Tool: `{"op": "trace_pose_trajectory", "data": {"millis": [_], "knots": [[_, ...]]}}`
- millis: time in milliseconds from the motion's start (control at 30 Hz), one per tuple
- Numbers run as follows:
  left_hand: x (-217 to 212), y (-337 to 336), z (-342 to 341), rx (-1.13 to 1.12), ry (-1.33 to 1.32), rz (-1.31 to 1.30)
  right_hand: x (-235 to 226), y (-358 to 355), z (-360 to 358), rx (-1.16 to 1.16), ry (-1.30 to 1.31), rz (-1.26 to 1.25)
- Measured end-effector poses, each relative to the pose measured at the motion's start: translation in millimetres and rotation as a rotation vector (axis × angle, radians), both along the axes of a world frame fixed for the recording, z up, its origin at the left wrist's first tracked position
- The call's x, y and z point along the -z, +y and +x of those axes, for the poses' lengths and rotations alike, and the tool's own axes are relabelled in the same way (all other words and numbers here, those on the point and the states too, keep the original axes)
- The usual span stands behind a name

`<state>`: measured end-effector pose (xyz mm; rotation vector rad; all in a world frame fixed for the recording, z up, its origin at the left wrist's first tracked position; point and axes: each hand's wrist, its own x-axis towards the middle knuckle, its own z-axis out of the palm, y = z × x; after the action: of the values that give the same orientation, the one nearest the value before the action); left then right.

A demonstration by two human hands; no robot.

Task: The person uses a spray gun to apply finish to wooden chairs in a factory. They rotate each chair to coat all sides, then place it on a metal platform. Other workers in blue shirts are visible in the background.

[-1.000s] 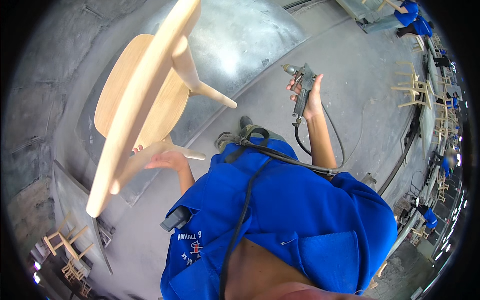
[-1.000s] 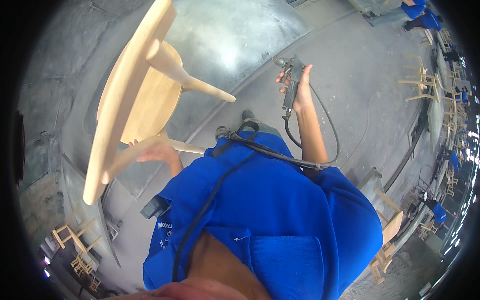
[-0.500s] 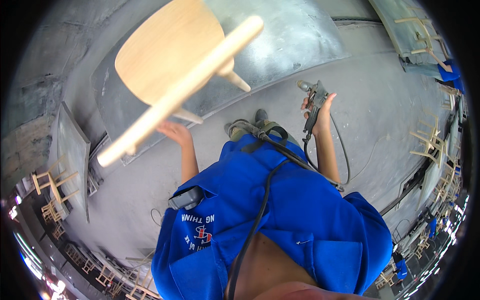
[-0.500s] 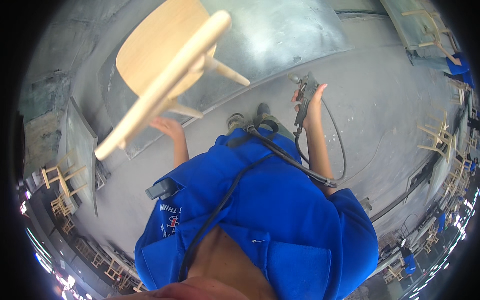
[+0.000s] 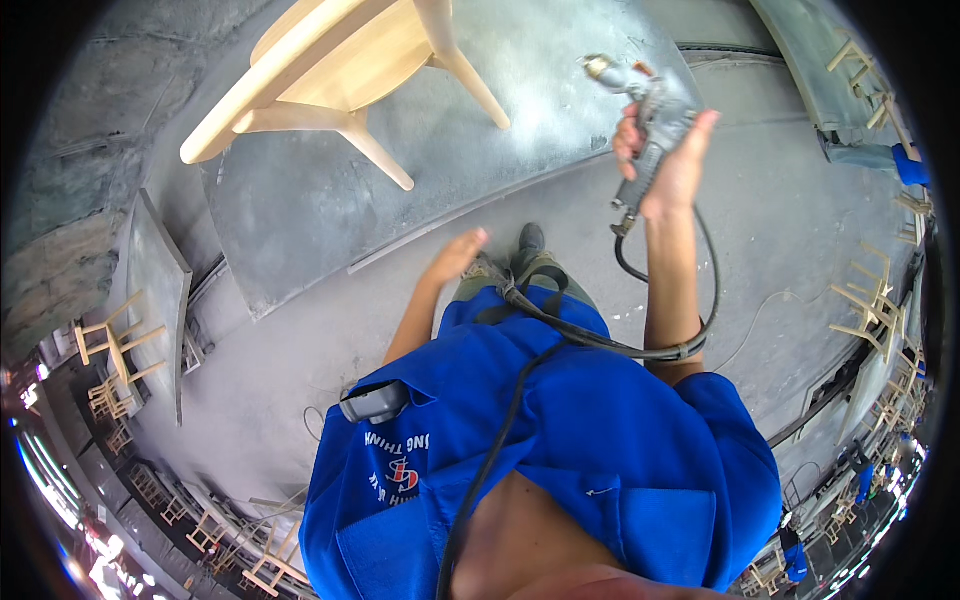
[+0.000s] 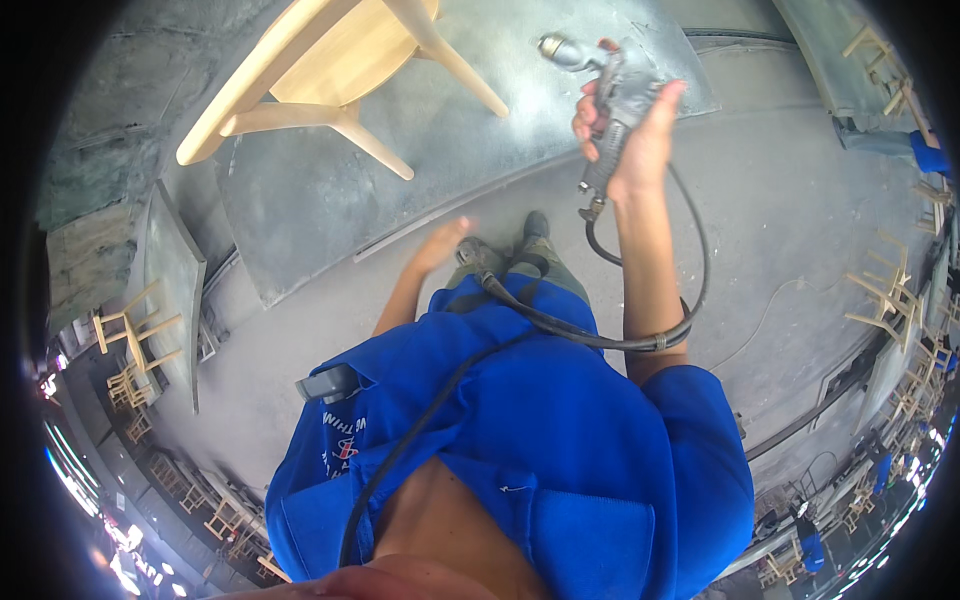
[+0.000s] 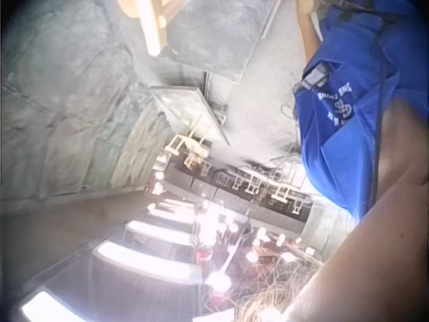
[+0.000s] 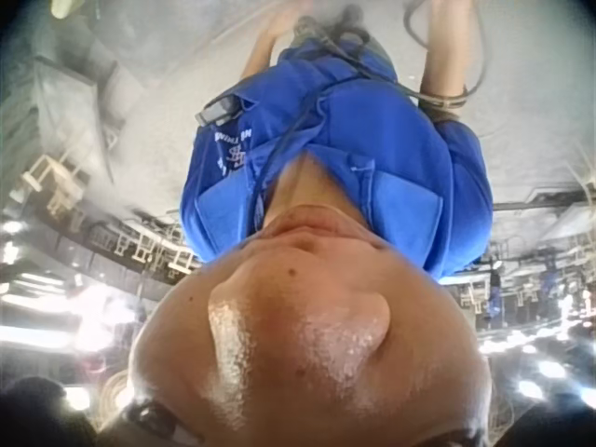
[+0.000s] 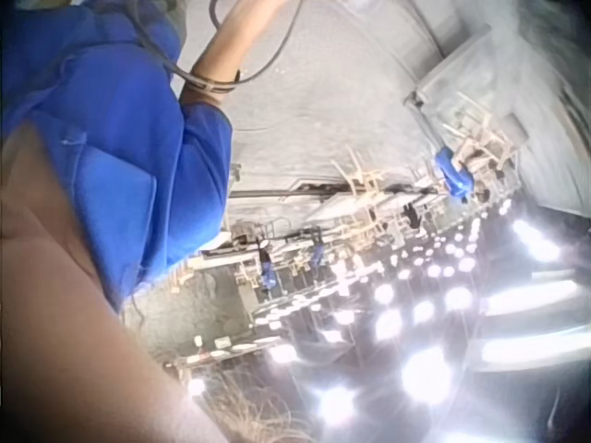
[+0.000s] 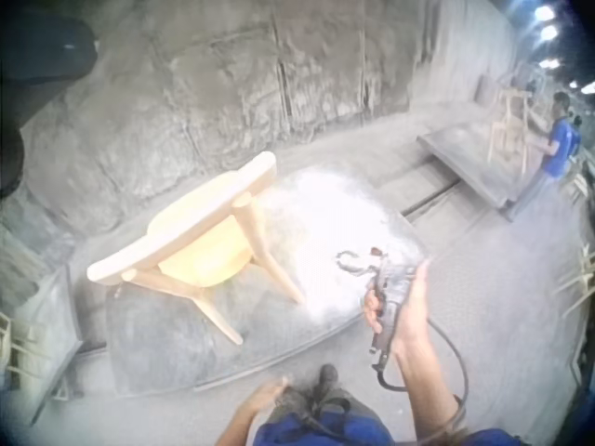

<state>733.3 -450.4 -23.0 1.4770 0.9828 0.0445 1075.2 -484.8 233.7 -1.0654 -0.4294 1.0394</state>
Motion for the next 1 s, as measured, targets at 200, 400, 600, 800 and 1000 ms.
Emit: {"op": "trace_pose_trajectory", "data": {"millis": [200,400,600,800,1000], "knots": [[-11.3,-74.5,-40.6,0.009,0.157,0.042,158.5,14.6,18.8,0.093,0.269,-0.335],[-59.9,-101.5,-83.0,-0.226,0.2,-0.025,270.2,-16.8,20.9,0.293,0.215,-0.58],[-135.4,-108.6,-99.5,-0.331,0.091,0.137,254.1,-24.1,-47.0,0.147,0.108,-0.612],[-180.8,-92.9,-137.6,-0.257,0.121,0.19,231.8,-6.5,-160.9,-0.116,0.387,-0.35],[-195.0,-85.3,-201.9,-0.236,0.009,0.2,309.0,2.0,-255.9,0.032,0.376,-0.681]]}}
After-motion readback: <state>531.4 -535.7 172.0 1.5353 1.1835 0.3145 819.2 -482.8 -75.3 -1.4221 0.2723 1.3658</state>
